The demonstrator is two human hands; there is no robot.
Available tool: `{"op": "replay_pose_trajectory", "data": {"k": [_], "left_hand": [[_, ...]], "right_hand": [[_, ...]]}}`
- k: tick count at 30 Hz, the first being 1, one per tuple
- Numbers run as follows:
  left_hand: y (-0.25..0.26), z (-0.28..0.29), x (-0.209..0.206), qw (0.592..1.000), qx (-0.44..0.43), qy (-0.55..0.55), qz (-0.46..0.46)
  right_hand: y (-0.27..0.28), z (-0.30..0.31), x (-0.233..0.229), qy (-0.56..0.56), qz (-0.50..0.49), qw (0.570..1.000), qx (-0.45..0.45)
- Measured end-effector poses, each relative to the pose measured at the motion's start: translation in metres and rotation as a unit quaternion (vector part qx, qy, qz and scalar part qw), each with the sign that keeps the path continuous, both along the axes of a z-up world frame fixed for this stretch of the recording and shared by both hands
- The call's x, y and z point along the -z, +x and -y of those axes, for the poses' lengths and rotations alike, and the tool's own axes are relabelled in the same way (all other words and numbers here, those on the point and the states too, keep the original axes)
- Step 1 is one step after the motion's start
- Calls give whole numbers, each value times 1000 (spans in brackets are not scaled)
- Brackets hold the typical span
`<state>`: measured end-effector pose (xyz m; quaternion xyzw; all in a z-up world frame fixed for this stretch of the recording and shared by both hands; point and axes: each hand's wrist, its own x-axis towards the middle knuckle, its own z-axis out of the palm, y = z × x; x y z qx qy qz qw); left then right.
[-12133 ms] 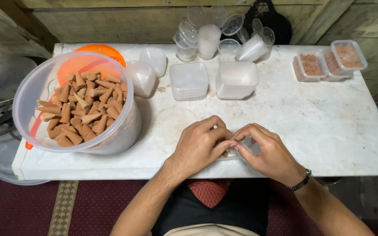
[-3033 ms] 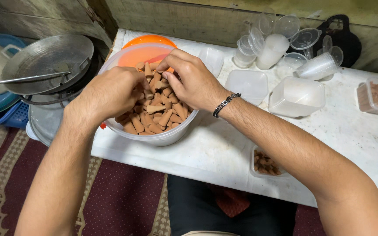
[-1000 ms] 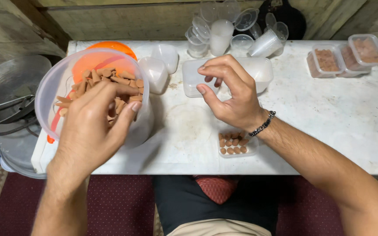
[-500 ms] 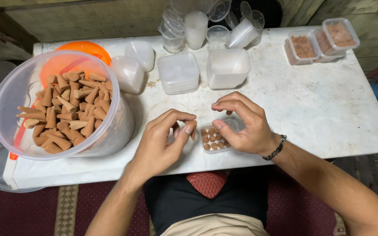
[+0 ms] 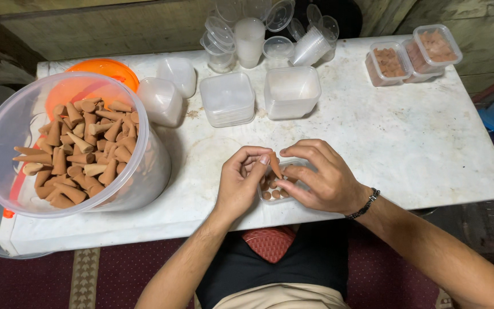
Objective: The person picks up incense cones from a large plastic container and arranges them in a small clear plastic box.
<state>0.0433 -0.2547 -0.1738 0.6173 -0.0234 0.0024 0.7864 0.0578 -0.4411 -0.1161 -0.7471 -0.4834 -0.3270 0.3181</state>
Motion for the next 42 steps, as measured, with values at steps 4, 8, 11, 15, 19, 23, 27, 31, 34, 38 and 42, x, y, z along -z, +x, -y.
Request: {"op": "replay_pose_trajectory", "data": {"k": [4, 8, 11, 15, 19, 23, 27, 31, 34, 38, 42], "left_hand": [[-1, 0, 3, 1000, 2, -6, -7], [-3, -1, -7, 1000, 8, -17, -16], [-1, -2, -6, 999, 23, -22, -15], [-1, -14, -6, 996, 77, 34, -11], [4, -24, -5, 992, 84, 93, 34], [4, -27, -21, 966, 45, 211, 139], [7, -33, -3, 960, 1, 243, 141], [8, -34, 15, 965, -16, 238, 112], [10, -33, 25, 965, -28, 234, 113], [14, -31, 33, 963, -39, 237, 125], [16, -26, 32, 954, -41, 254, 152]], "right_hand": [[4, 2, 6, 5, 4, 1000, 11], [3, 1, 5, 12, -7, 1000, 16], [1, -1, 1, 36, -49, 998, 14], [-2, 0, -3, 72, -169, 983, 11], [-2, 2, -16, 62, -251, 966, 3], [1, 5, -16, 40, -299, 953, 15], [6, 12, -5, 42, -357, 933, 13], [7, 15, 12, 88, -451, 888, -3], [10, 15, 16, 160, -558, 814, -24], [13, 15, 13, 206, -606, 768, -25], [20, 22, 12, 198, -587, 785, 3]]}}
